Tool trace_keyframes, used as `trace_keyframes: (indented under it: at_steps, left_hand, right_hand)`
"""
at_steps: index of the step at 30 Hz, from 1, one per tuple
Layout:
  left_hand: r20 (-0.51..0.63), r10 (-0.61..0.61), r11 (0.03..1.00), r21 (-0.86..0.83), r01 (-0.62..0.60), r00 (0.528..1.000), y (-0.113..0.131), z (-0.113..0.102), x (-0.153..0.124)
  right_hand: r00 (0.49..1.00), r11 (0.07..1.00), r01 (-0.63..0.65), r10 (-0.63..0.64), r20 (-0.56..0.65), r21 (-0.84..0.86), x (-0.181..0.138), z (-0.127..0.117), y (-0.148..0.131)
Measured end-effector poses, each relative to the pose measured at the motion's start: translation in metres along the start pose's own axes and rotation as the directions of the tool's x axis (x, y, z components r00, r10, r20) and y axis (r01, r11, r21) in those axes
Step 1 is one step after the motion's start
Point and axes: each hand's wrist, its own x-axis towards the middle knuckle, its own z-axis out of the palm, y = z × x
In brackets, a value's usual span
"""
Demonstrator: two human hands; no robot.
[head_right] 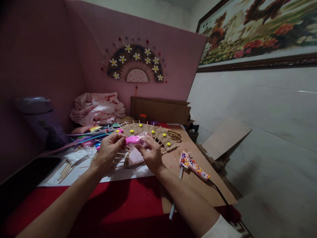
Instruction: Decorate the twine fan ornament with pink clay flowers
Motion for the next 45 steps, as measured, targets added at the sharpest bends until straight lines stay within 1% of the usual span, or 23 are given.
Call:
trace_keyframes:
  at_steps: [4, 7, 9, 12, 16, 18, 21, 26, 28, 31, 35, 37, 41, 45]
  left_hand:
    - [-0.01, 0.039, 0.998, 0.046, -0.039, 0.999, -0.002, 0.0, 0.0]
    - [-0.009, 0.06, 0.993, 0.1, -0.059, 0.998, -0.003, 0.0, -0.001]
    - [-0.028, 0.102, 0.985, 0.142, -0.097, 0.994, -0.004, 0.0, -0.001]
    - [-0.052, 0.189, 0.963, 0.204, -0.175, 0.981, -0.005, 0.0, -0.001]
    - [-0.075, 0.26, 0.941, 0.242, -0.236, 0.963, -0.006, 0.0, -0.001]
    - [-0.084, 0.268, 0.942, 0.229, -0.244, 0.96, -0.006, 0.0, -0.002]
    - [-0.071, 0.254, 0.949, 0.212, -0.235, 0.964, -0.007, 0.001, -0.003]
    - [-0.047, 0.232, 0.959, 0.177, -0.22, 0.972, -0.009, 0.004, -0.005]
    - [-0.044, 0.27, 0.946, 0.197, -0.257, 0.962, -0.008, 0.005, -0.006]
    - [-0.032, 0.354, 0.905, 0.265, -0.333, 0.935, -0.006, 0.007, -0.008]
    - [-0.033, 0.383, 0.879, 0.321, -0.353, 0.923, -0.005, 0.008, -0.01]
    - [-0.038, 0.385, 0.871, 0.343, -0.35, 0.922, -0.007, 0.007, -0.01]
    - [-0.065, 0.396, 0.86, 0.376, -0.345, 0.916, -0.01, 0.008, -0.011]
    - [-0.103, 0.312, 0.923, 0.268, -0.276, 0.944, -0.009, 0.008, -0.009]
  right_hand:
    - [0.997, 0.991, -0.047, 0.04, 0.062, 0.123, 0.0, 0.002, 0.001]
    - [0.99, 0.973, -0.117, 0.097, 0.107, 0.197, 0.001, 0.003, -0.002]
    - [0.988, 0.972, -0.124, 0.102, 0.119, 0.201, 0.001, 0.003, -0.005]
    - [0.99, 0.979, -0.076, 0.052, 0.128, 0.189, 0.0, 0.003, -0.007]
    - [0.995, 0.98, -0.065, 0.049, 0.089, 0.19, -0.002, 0.005, -0.005]
    - [0.994, 0.978, -0.086, 0.072, 0.079, 0.191, -0.003, 0.006, -0.005]
    - [0.987, 0.967, -0.137, 0.114, 0.115, 0.213, -0.003, 0.006, -0.006]
    - [0.976, 0.939, -0.188, 0.145, 0.162, 0.288, -0.002, 0.006, -0.004]
    - [0.972, 0.923, -0.208, 0.157, 0.177, 0.324, -0.001, 0.006, -0.002]
    - [0.961, 0.898, -0.243, 0.171, 0.219, 0.366, 0.0, 0.005, -0.004]
    - [0.941, 0.881, -0.282, 0.177, 0.29, 0.379, 0.0, 0.004, -0.011]
    - [0.941, 0.895, -0.268, 0.165, 0.294, 0.355, -0.001, 0.004, -0.014]
    - [0.96, 0.936, -0.181, 0.101, 0.261, 0.301, -0.002, 0.004, -0.015]
    - [0.977, 0.962, -0.12, 0.071, 0.203, 0.243, -0.002, 0.004, -0.011]
